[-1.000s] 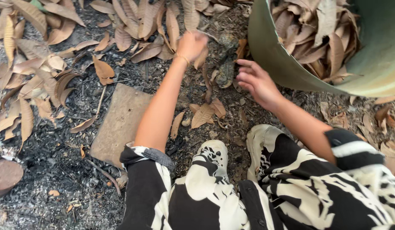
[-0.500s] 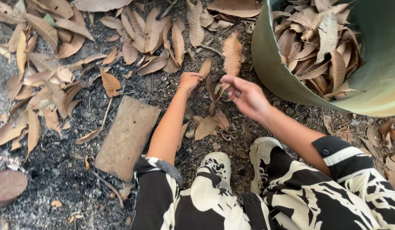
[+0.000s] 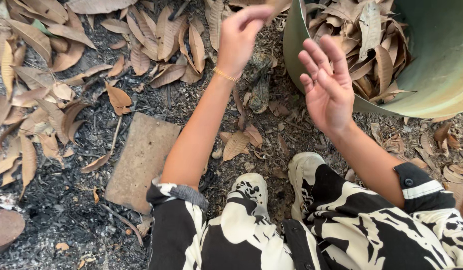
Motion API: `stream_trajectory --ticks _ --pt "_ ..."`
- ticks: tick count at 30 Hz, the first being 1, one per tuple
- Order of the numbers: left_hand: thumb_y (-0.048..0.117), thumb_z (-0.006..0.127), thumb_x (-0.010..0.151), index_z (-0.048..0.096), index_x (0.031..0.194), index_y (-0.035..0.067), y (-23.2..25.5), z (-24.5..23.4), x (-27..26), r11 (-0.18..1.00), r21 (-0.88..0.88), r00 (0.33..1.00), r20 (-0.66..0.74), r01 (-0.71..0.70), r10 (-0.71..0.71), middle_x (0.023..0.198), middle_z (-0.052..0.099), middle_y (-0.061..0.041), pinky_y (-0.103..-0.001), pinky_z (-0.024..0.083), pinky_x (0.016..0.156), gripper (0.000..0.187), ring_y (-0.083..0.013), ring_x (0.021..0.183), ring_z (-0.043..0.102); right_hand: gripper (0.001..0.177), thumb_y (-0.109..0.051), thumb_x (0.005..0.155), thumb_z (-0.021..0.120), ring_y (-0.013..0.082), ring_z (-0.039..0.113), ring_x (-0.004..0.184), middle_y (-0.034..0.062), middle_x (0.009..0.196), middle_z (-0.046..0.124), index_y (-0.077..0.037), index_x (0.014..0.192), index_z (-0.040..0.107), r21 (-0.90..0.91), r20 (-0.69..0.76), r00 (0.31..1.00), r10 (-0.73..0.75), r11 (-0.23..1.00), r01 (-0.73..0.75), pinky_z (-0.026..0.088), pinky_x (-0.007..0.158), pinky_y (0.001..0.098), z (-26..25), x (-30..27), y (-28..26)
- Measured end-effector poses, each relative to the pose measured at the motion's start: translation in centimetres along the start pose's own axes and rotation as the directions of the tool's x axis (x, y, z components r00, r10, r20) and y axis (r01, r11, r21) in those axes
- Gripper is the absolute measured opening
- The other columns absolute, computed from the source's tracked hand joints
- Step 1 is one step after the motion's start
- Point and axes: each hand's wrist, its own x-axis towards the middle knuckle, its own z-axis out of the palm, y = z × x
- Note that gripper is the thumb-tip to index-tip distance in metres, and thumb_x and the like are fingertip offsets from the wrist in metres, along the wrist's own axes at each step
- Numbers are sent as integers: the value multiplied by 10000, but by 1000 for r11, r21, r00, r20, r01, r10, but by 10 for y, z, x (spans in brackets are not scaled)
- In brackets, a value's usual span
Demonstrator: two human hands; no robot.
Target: The person picks up dried leaves from the ground by hand and places them into a bucket.
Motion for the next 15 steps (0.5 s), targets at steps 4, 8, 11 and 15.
stream_trajectory --ticks 4,8,11,15 --pt "92 651 981 674 834 -16 6 45 23 993 121 998 64 13 -21 738 626 -15 -350 457 609 184 -123 665 550 337 -63 1053 607 144 592 1240 75 1434 569 -104 1388 605 -247 120 991 -52 966 80 506 1018 266 -14 -16 22" --pt "198 685 958 645 850 1 -4 56 20 852 522 978 159 36 -138 644 655 -85 -352 505 561 228 -160 558 653 213 -57 1038 631 126 587 1102 94 1319 600 -33 1243 682 -694 200 973 118 718 56 500 944 254 -44 -19 53" --pt "128 636 951 687 951 3 -20 33 -1 936 344 988 156 -70 17 793 725 -101 -337 552 662 135 -193 701 706 228 -79 1000 614 204 645 1095 112 1271 623 -26 1208 690 -914 59 960 274 401 -58 539 937 326 -80 -9 92" --pt "40 554 915 778 988 82 -67 -23 -39 896 439 982 186 -69 -16 976 809 -74 -314 615 847 239 -186 887 789 322 -72 957 645 348 593 1173 183 1284 586 13 1267 655 -998 53 937 346 38 42 477 993 460 -144 -6 137"
